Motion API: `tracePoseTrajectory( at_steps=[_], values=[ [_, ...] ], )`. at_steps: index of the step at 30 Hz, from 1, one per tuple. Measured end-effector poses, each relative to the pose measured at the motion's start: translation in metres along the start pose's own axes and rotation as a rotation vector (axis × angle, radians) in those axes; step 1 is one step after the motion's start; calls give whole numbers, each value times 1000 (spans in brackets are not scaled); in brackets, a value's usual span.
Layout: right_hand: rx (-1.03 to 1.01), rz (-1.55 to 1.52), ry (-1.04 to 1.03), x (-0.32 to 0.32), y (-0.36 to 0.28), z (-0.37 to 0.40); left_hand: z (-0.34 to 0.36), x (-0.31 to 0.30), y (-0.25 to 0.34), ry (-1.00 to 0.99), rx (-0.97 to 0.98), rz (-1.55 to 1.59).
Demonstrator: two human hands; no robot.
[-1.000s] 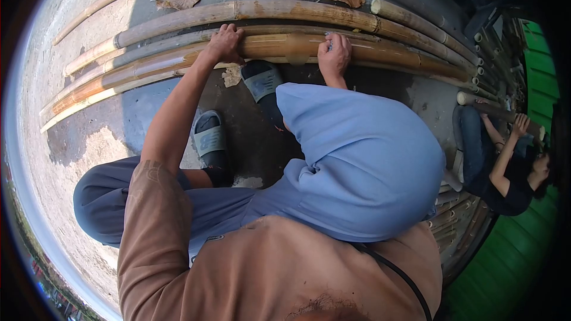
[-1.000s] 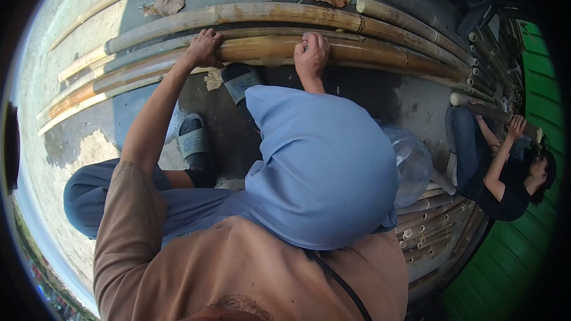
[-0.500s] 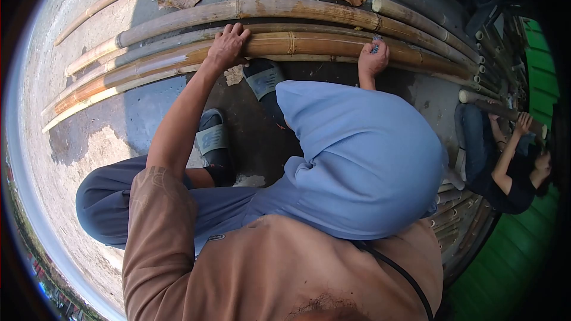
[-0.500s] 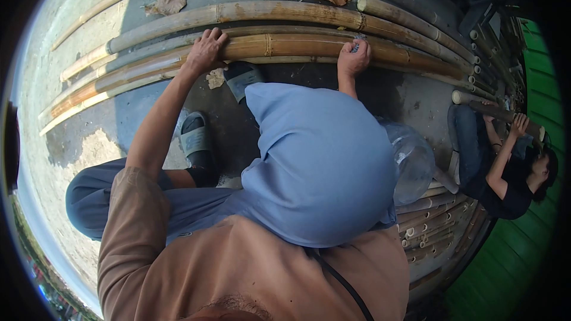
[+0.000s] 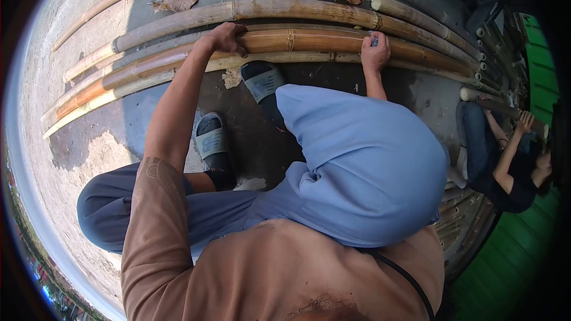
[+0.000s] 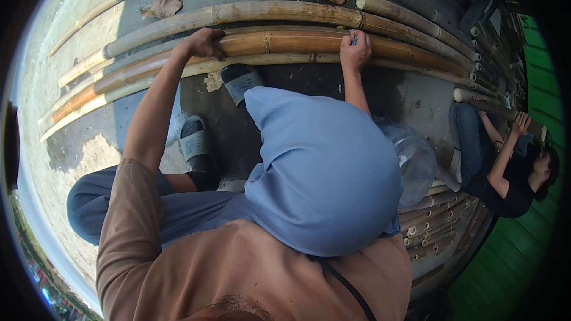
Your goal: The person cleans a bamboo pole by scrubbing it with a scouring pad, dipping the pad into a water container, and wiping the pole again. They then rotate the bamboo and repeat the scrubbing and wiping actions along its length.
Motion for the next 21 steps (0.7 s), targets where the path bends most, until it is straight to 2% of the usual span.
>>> tracePoseTrajectory(
  at_steps=[3,6,8,11,13,17,20,21],
  values=[
    [11,77,-5,12,-9,8,-8,7,-3,0,-14,-26],
    [-120,-91,-131,37,-112,41,-9,6,6,-34,-43,-81],
    [-238,-225,-175,49,-162,64,-3,8,6,19,-37,-67],
    [-344,-244,-227,39,-142,55,1,13,4,64,-21,-91],
    [-193,-128,-171,27,-90,39,2,15,3,127,5,-145],
    [-19,125,-43,-1,25,3,5,10,21,57,-25,-232],
    [20,197,-34,7,-3,5,5,7,29,49,-43,-235],
    [-26,119,-68,15,-37,14,3,7,29,57,-40,-234]
  ],
)
Point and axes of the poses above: each hand's wrist, its own z-axis away from the middle knuckle, its own x-axis out of the palm, y = z × x, the point moved 4 cm from there along -z, towards the middle knuckle, and after that the axes turned 2 degrees about x, right-handed, at the moved point
